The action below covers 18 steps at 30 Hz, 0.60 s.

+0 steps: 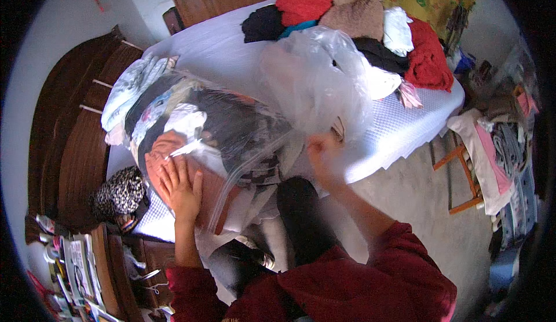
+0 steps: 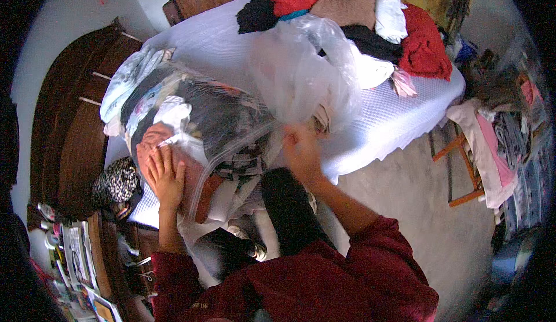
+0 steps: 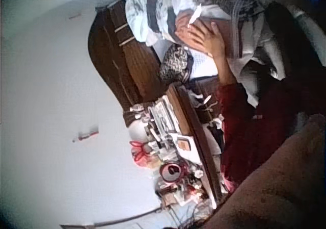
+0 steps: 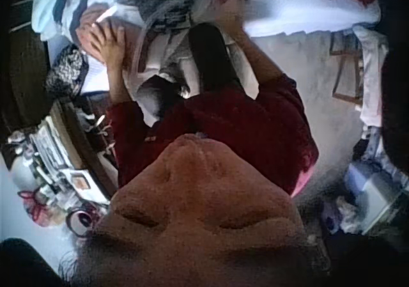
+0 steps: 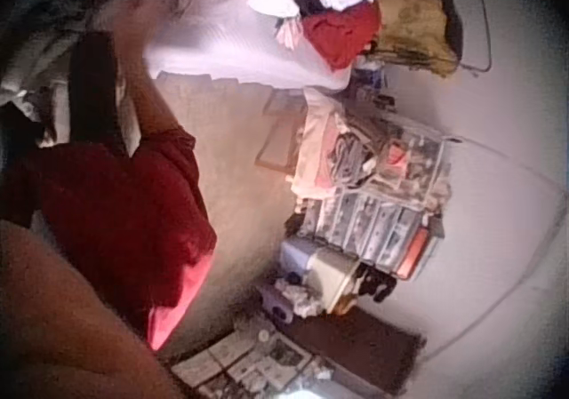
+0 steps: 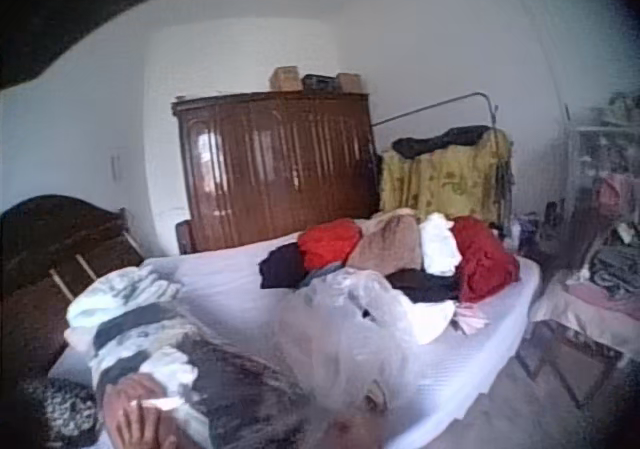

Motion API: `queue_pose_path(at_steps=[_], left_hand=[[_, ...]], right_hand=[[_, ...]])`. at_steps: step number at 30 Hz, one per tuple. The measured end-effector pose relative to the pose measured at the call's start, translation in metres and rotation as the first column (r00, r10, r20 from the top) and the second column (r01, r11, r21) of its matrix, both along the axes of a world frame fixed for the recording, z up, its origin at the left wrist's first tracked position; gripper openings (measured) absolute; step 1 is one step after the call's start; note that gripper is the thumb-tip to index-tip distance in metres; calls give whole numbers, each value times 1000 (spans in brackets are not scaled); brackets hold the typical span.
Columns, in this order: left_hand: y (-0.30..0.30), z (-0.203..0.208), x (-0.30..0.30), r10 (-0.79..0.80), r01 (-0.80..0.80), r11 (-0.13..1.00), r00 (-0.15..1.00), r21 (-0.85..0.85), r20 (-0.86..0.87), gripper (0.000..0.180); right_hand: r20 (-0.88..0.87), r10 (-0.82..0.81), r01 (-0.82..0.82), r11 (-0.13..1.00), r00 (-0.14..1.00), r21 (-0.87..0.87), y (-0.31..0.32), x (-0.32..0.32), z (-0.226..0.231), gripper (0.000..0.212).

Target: The person folds various clothing items and places them into a clear plastic storage bag on a bed. They handle shirts, pants, and other garments one at a time, arranging them inside the bag.

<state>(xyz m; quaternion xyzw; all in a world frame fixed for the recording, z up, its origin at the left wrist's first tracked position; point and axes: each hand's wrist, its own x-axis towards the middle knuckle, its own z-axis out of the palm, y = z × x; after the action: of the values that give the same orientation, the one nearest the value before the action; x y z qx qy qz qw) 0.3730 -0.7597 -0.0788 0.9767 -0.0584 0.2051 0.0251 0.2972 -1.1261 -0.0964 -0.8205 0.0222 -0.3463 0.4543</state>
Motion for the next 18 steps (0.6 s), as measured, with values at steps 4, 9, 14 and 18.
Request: queue_pose_path(at_steps=[4, 9, 14, 18], left_hand=[[-27, 17, -6, -85, 121, 920, 990, -373, 111, 59], [-169, 81, -34, -602, 618, 662, 776, -425, 189, 51], [-273, 74, 26, -726, 727, 676, 685, -122, 57, 56], [-314, 67, 101, -473, 492, 866, 864, 90, -175, 75]], right_hand=[[110, -217, 125, 830, 970, 543, -105, 50, -5, 29], [-34, 59, -66, 967, 998, -247, -64, 105, -9, 23], [93, 353, -286, 863, 931, -417, -5, 101, -9, 37], [-100, 321, -333, 852, 942, -403, -35, 89, 9, 30]])
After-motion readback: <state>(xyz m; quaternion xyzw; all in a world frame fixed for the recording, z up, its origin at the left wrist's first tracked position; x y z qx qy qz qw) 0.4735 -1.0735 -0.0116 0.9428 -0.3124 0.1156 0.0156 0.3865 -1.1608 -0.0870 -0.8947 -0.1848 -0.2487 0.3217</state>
